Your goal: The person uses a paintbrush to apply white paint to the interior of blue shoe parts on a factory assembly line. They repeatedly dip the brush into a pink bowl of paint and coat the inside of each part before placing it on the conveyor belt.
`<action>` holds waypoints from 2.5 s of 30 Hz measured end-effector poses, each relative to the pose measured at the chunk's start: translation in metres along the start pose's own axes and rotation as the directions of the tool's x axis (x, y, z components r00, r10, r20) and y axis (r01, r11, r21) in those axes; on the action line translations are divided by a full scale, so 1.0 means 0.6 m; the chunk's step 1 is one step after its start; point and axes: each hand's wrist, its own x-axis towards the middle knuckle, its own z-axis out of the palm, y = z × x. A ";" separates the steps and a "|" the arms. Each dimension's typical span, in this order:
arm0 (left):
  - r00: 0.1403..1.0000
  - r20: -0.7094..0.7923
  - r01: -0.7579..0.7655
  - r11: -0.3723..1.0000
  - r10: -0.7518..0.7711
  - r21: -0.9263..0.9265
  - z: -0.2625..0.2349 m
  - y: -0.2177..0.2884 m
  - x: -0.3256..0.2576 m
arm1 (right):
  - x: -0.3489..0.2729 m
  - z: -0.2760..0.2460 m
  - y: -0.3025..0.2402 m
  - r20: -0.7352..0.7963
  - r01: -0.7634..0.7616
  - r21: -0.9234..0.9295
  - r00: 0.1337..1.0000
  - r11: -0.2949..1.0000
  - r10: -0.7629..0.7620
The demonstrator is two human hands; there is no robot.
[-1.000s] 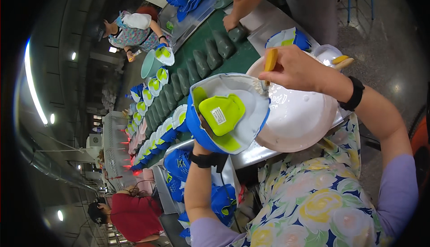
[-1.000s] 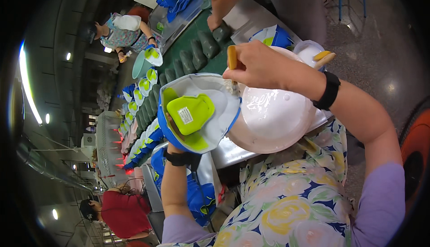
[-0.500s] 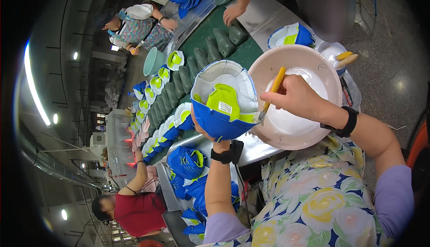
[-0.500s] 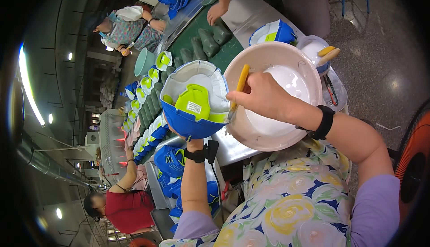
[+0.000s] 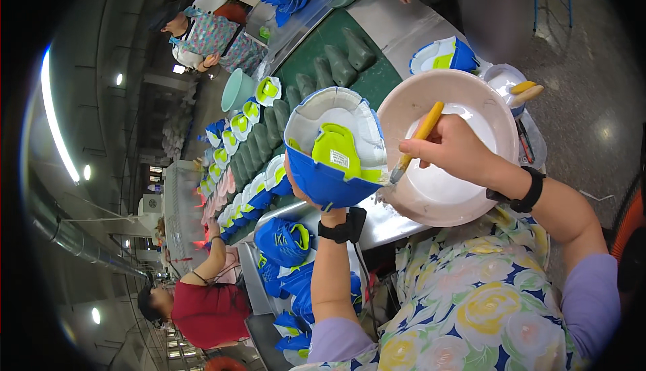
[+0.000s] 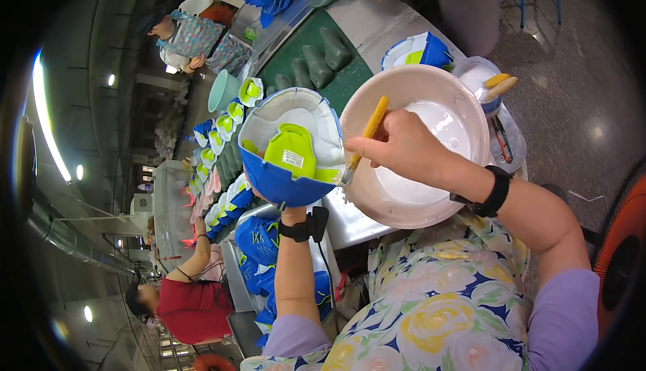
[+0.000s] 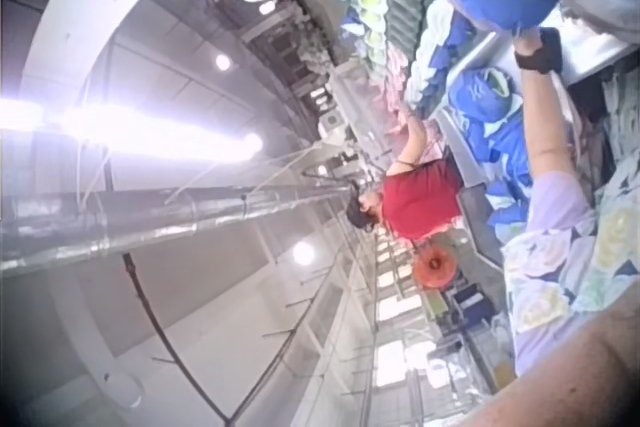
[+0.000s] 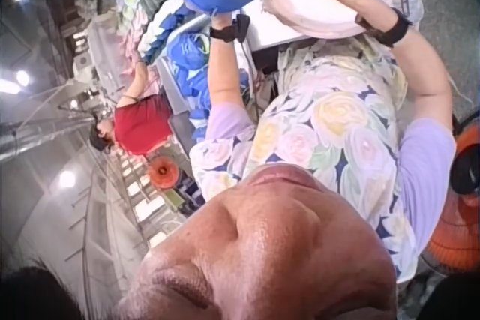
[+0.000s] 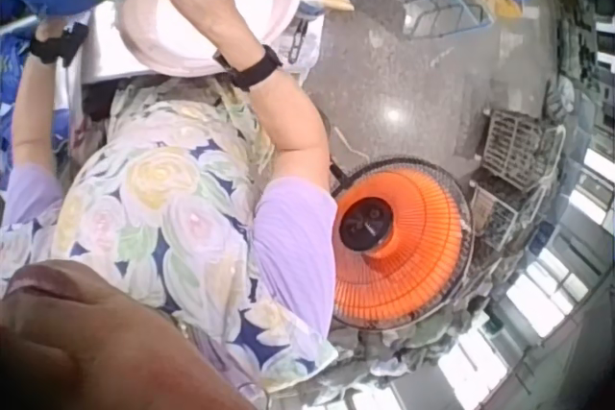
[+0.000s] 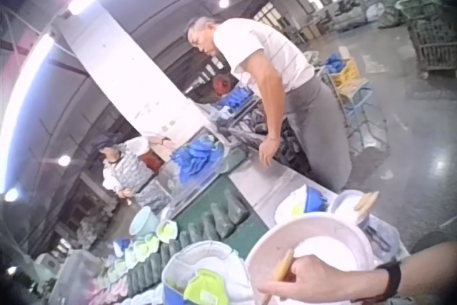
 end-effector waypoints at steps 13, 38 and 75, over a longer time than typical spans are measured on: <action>0.632 0.512 0.775 0.469 -0.583 -0.423 -0.024 0.034 -0.072 | 0.014 0.026 -0.061 0.317 0.899 -0.092 0.435 0.429 -0.843; 0.680 0.272 0.722 0.687 -0.681 -0.085 0.016 0.053 -0.050 | 0.071 -0.023 -0.044 0.310 0.771 -0.270 0.637 0.577 -0.706; 0.747 -0.329 0.625 0.440 -0.578 0.645 -0.225 -0.298 0.158 | -0.004 -0.097 0.036 0.078 -0.080 -0.582 0.985 0.809 0.154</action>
